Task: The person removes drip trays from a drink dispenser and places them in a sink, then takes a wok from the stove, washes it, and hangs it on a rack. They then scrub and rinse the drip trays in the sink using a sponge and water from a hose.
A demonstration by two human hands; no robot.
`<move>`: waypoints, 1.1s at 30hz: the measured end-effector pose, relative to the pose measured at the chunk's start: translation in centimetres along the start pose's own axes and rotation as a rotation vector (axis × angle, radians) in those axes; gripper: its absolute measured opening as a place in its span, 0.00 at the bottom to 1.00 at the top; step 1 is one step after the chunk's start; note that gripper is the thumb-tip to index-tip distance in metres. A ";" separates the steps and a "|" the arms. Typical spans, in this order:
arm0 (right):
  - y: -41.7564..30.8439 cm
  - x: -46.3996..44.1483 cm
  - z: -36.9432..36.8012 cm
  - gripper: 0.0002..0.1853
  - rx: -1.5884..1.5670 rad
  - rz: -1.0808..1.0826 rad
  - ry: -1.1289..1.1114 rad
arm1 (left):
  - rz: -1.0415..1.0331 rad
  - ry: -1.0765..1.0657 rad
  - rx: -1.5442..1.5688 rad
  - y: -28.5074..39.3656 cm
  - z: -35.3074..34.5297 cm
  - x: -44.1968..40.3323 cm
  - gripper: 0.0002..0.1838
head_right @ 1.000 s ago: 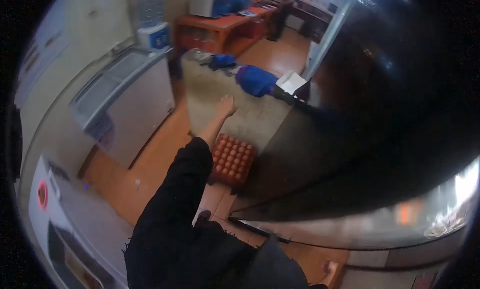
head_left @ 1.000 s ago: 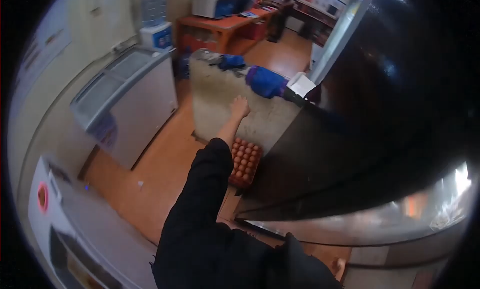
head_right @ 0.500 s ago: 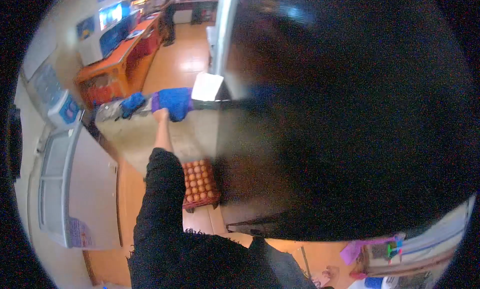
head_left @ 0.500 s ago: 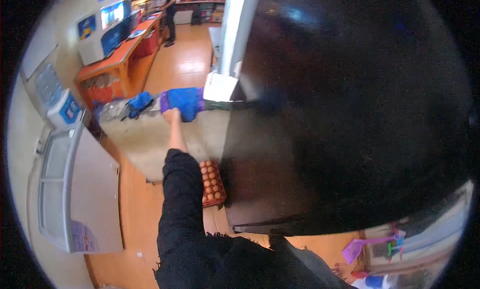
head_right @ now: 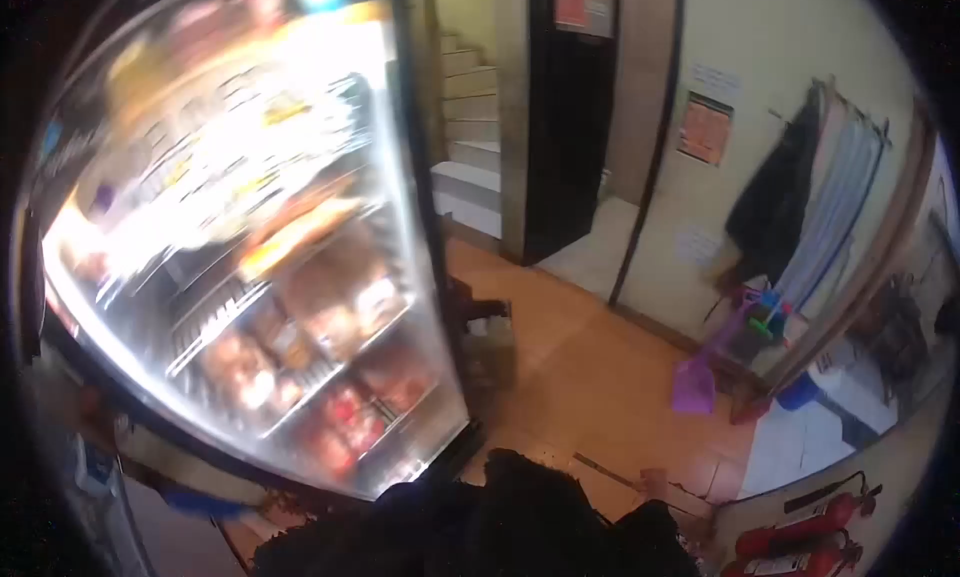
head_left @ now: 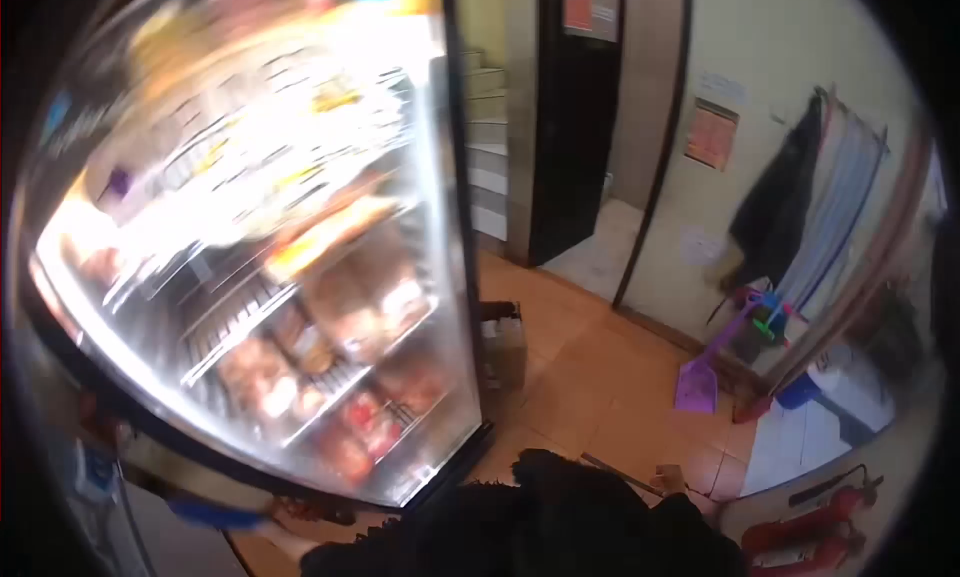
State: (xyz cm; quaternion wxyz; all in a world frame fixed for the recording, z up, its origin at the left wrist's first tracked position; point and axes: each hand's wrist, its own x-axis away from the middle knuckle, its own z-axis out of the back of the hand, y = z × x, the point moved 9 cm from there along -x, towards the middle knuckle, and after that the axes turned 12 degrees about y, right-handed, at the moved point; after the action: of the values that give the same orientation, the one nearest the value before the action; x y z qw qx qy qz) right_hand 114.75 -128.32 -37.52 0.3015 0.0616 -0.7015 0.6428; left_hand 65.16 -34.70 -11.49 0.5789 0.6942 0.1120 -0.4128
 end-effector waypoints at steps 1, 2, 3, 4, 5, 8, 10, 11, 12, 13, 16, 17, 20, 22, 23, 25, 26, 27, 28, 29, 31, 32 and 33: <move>-0.7 -1.5 1.2 0.10 -0.019 -0.017 0.010 | -0.004 -0.251 -0.098 0.6 -1.1 7.1 0.06; -1.2 -2.8 2.1 0.10 0.118 0.059 -0.046 | -0.034 -0.519 -0.208 1.5 -1.9 14.8 0.06; -1.7 -3.8 2.2 0.11 0.261 0.133 -0.114 | -0.086 -0.800 -0.302 2.7 -2.0 22.9 0.07; -5.5 -2.8 1.7 0.11 0.605 0.371 -0.104 | -0.162 -1.069 -0.371 4.3 -1.5 31.0 0.07; -6.2 -5.3 2.4 0.11 0.605 0.353 -0.122 | -0.244 -1.331 -0.420 6.2 -0.3 39.0 0.07; -6.1 -15.4 5.3 0.13 0.032 0.017 -0.212 | -0.490 -1.851 -0.385 15.7 4.3 58.9 0.07; -10.3 -18.1 8.4 0.14 0.232 -0.211 0.134 | -0.657 -2.024 -0.303 24.5 6.4 70.2 0.08; -10.9 -19.7 9.7 0.14 0.239 -0.225 0.127 | -0.731 -2.058 -0.261 29.0 7.4 75.2 0.08; -12.0 -21.3 11.5 0.13 0.175 -0.176 0.156 | -0.795 -2.093 -0.222 33.7 8.3 80.0 0.08; -13.2 -23.9 13.9 0.13 0.110 -0.117 0.189 | -0.840 -2.114 -0.185 38.6 9.3 84.4 0.08; -11.4 -28.8 21.8 0.12 0.101 -0.269 0.210 | -0.912 -2.141 -0.086 53.1 13.7 96.0 0.09; -12.5 -29.1 23.6 0.12 0.079 -0.282 0.247 | -0.916 -2.152 -0.051 58.0 15.6 99.8 0.09; -13.9 -28.9 30.0 0.12 0.018 -0.309 0.345 | -0.961 -2.203 0.099 71.6 24.5 111.4 0.10; -15.3 -27.5 33.5 0.13 -0.024 -0.325 0.415 | -1.072 -2.265 0.269 78.6 33.6 118.6 0.11; -16.4 -26.6 35.4 0.13 -0.055 -0.327 0.460 | -1.162 -2.316 0.404 80.8 39.6 121.4 0.09; -18.4 -25.3 38.9 0.13 -0.087 -0.330 0.522 | -1.281 -2.402 0.765 85.5 51.4 126.2 0.08; -18.0 -24.9 41.6 0.14 -0.106 -0.303 0.549 | -1.300 -2.446 0.986 87.8 58.2 128.2 0.10; -17.5 -24.6 44.5 0.15 -0.126 -0.275 0.576 | -1.398 -2.489 0.950 89.7 64.9 126.6 0.11; -13.2 -26.8 49.1 0.15 0.060 -0.075 0.626 | -1.506 -2.504 0.908 92.4 70.5 123.7 0.12; -15.9 -26.4 50.2 0.16 -0.131 -0.206 0.603 | -1.558 -2.606 1.039 93.0 76.9 123.4 0.12; -22.4 -26.5 52.7 0.19 -0.340 -0.318 0.714 | -1.650 -2.731 1.227 92.8 88.4 123.6 0.13; -19.4 -31.2 56.8 0.23 -0.247 -0.043 0.660 | -1.637 -2.940 1.293 92.1 94.0 122.9 0.13; -27.6 -31.3 58.2 0.28 0.186 0.038 0.777 | -1.599 -3.152 1.341 91.9 99.3 122.1 0.13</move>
State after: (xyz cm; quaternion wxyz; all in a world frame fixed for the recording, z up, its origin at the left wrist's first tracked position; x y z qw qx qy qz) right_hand 133.19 -196.94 -28.83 0.5256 -0.1719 -0.4751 0.6844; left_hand 156.82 -191.07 -30.84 0.4926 0.3947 0.3536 0.6903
